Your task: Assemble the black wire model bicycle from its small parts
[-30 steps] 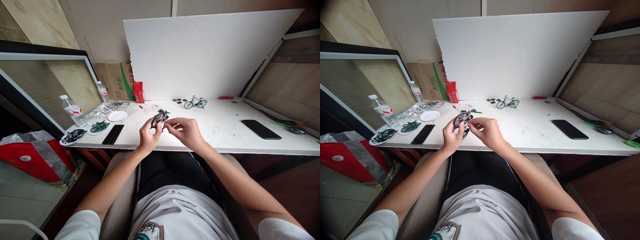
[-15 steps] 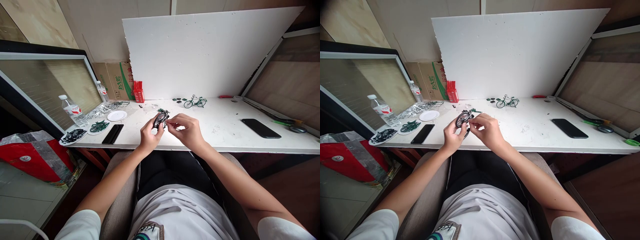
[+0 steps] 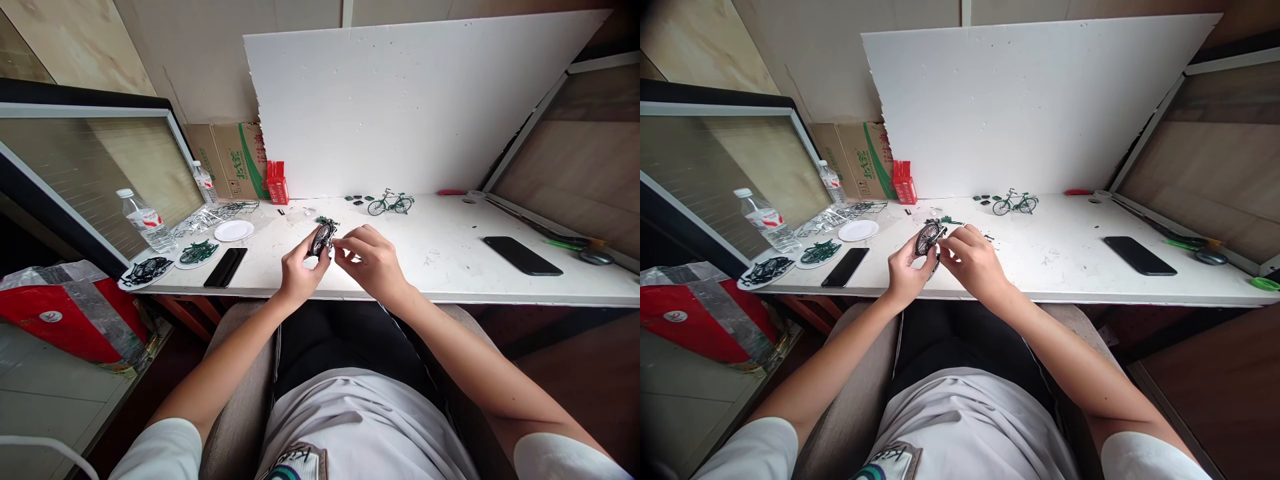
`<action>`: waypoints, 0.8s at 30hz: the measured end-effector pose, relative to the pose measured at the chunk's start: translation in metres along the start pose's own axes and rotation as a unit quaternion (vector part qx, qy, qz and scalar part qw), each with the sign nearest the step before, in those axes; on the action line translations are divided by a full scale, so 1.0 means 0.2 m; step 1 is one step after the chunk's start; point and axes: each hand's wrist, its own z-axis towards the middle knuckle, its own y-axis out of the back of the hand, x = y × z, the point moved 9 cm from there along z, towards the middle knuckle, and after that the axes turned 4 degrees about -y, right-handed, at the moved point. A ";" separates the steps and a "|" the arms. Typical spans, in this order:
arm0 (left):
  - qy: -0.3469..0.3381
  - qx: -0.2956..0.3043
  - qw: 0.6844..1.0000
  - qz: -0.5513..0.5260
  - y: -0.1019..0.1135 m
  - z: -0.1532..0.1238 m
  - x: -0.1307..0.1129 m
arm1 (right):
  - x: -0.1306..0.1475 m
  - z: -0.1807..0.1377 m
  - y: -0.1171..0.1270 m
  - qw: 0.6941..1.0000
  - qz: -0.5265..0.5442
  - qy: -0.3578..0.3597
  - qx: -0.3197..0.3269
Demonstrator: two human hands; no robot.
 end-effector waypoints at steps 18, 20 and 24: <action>-0.086 0.000 0.993 0.082 0.00 0.00 -0.02 | -0.02 -0.02 -0.05 0.994 -0.105 0.013 0.018; -0.087 0.000 0.992 0.088 0.00 0.00 -0.02 | -0.03 -0.02 -0.05 0.994 -0.109 0.010 0.021; -0.080 0.003 0.992 0.093 0.00 -0.01 -0.02 | -0.05 -0.02 -0.05 0.993 -0.116 -0.001 0.016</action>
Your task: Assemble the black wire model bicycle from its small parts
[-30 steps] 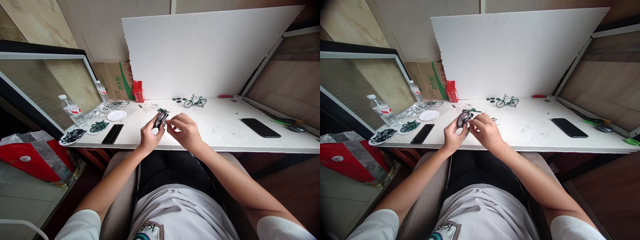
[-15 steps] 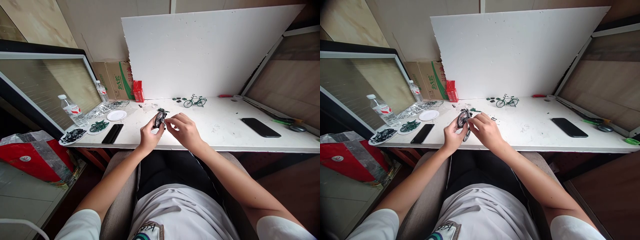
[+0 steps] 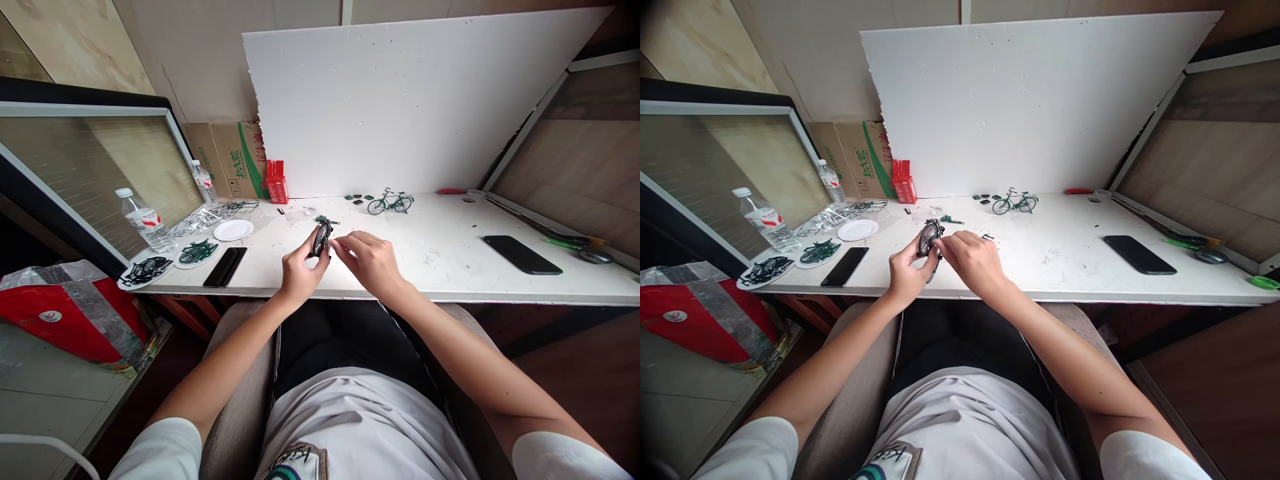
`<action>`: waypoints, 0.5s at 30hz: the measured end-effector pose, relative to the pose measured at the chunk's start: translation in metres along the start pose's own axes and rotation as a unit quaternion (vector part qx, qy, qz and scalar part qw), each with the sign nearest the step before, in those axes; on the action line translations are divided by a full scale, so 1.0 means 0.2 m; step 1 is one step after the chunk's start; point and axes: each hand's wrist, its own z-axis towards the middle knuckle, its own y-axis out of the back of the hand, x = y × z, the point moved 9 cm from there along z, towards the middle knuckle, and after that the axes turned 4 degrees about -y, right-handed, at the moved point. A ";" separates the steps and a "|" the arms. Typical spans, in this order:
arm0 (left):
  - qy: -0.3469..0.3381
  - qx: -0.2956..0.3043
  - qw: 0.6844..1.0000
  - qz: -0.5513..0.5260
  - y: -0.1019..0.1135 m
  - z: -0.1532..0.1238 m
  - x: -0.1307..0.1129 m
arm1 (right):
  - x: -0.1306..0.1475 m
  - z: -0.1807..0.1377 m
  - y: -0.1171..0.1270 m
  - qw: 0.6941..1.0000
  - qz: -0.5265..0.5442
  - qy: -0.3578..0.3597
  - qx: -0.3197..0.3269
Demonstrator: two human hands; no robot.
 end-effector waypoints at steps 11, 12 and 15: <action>0.058 0.021 0.997 -0.041 -0.07 -0.05 0.00 | -0.06 0.01 -0.02 0.999 -0.015 -0.032 0.008; 0.066 0.025 0.997 -0.044 -0.07 -0.05 0.01 | -0.07 0.01 -0.02 0.999 -0.013 -0.034 0.013; 0.094 0.032 0.993 -0.064 -0.09 -0.06 0.03 | -0.08 0.00 -0.05 0.998 -0.003 -0.047 0.029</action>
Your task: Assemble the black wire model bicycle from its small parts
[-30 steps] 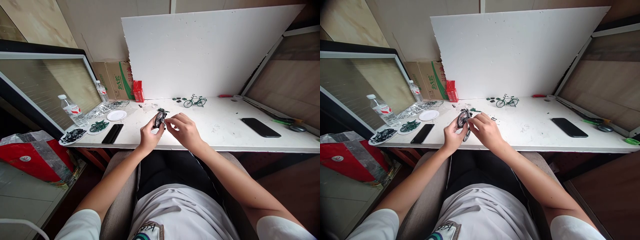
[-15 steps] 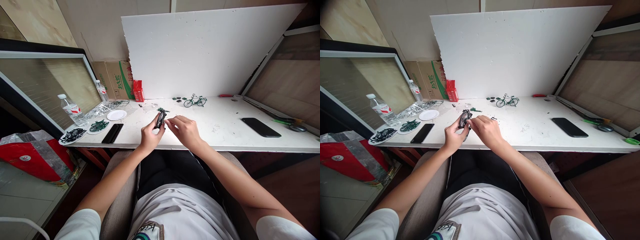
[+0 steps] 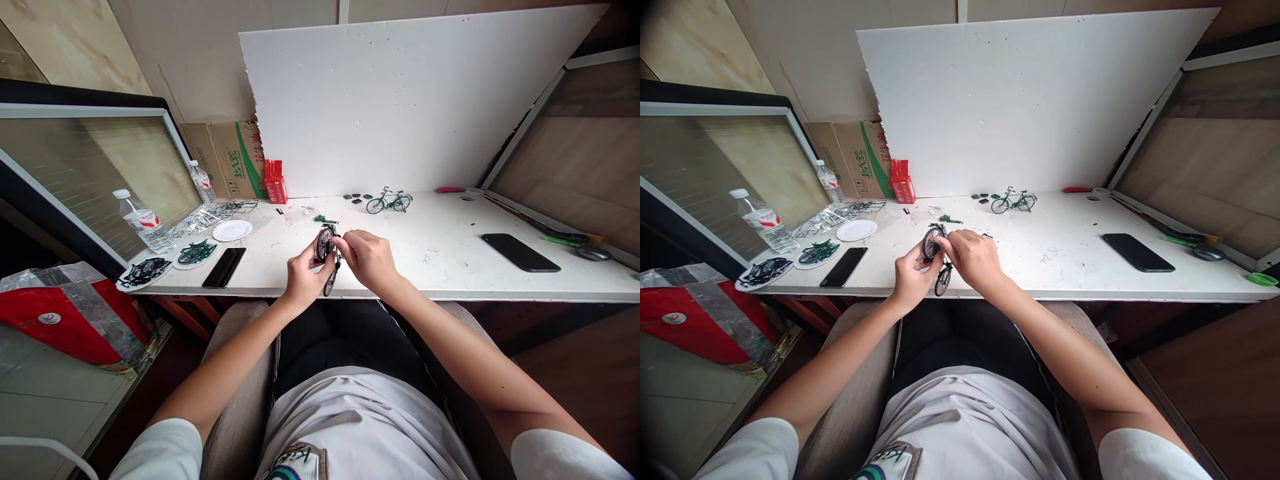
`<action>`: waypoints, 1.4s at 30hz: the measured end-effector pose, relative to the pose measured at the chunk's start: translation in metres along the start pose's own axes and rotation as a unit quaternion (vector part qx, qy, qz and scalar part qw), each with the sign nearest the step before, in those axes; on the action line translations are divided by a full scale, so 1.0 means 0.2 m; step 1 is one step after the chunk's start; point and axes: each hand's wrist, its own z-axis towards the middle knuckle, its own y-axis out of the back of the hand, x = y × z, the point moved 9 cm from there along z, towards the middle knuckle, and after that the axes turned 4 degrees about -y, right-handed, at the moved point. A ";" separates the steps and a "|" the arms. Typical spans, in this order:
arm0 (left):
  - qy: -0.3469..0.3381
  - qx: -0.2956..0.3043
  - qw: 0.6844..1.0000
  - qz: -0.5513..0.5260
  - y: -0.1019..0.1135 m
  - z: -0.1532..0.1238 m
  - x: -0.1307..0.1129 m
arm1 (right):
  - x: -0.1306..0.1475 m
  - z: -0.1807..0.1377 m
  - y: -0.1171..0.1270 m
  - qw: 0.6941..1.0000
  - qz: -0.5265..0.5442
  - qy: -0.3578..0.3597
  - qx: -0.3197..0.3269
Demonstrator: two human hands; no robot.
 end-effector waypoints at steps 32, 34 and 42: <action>0.087 0.015 0.990 -0.111 -0.04 0.02 0.11 | -0.22 0.01 -0.09 0.954 0.285 -0.076 0.047; 0.084 0.014 0.992 -0.098 -0.04 0.02 0.08 | -0.19 0.00 -0.07 0.971 0.235 -0.034 0.015; 0.076 0.019 0.994 -0.075 -0.05 -0.01 0.04 | -0.18 -0.02 -0.07 0.992 0.118 0.020 -0.033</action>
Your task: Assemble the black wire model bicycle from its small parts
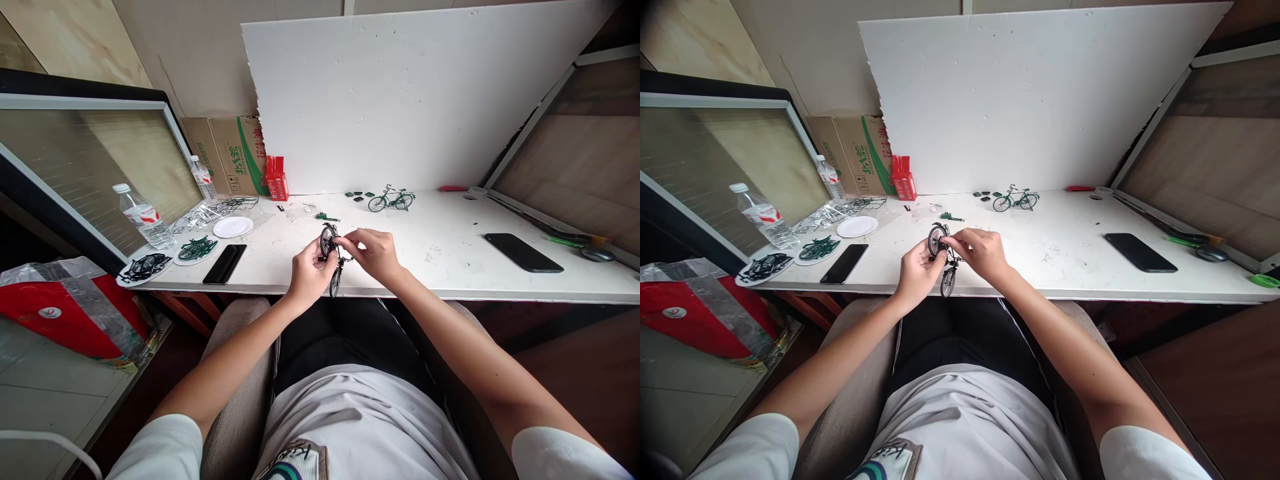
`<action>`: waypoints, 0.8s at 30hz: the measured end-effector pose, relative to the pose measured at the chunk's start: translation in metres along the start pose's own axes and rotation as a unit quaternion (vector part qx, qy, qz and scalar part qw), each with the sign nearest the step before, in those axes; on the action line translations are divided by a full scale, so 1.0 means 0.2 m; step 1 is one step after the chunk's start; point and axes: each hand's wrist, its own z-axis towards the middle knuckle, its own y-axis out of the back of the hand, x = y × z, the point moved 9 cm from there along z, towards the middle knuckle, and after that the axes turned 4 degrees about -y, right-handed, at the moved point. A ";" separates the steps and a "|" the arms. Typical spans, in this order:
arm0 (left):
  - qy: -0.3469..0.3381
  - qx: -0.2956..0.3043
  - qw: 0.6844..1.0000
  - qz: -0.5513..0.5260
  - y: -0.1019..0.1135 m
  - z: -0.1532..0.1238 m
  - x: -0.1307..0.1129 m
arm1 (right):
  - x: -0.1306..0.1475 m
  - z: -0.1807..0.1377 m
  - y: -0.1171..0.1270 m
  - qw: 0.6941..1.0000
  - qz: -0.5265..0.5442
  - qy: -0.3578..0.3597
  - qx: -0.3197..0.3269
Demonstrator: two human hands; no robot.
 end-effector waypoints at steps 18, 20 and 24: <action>0.017 -0.012 0.999 -0.040 0.01 0.02 0.03 | 0.05 -0.01 -0.09 0.996 -0.019 -0.005 0.088; 0.018 -0.013 0.999 -0.039 0.01 0.02 0.02 | 0.04 -0.01 -0.09 0.996 -0.016 -0.007 0.088; 0.015 -0.011 0.999 -0.030 0.01 0.02 0.03 | 0.02 -0.01 -0.10 0.995 -0.026 -0.015 0.090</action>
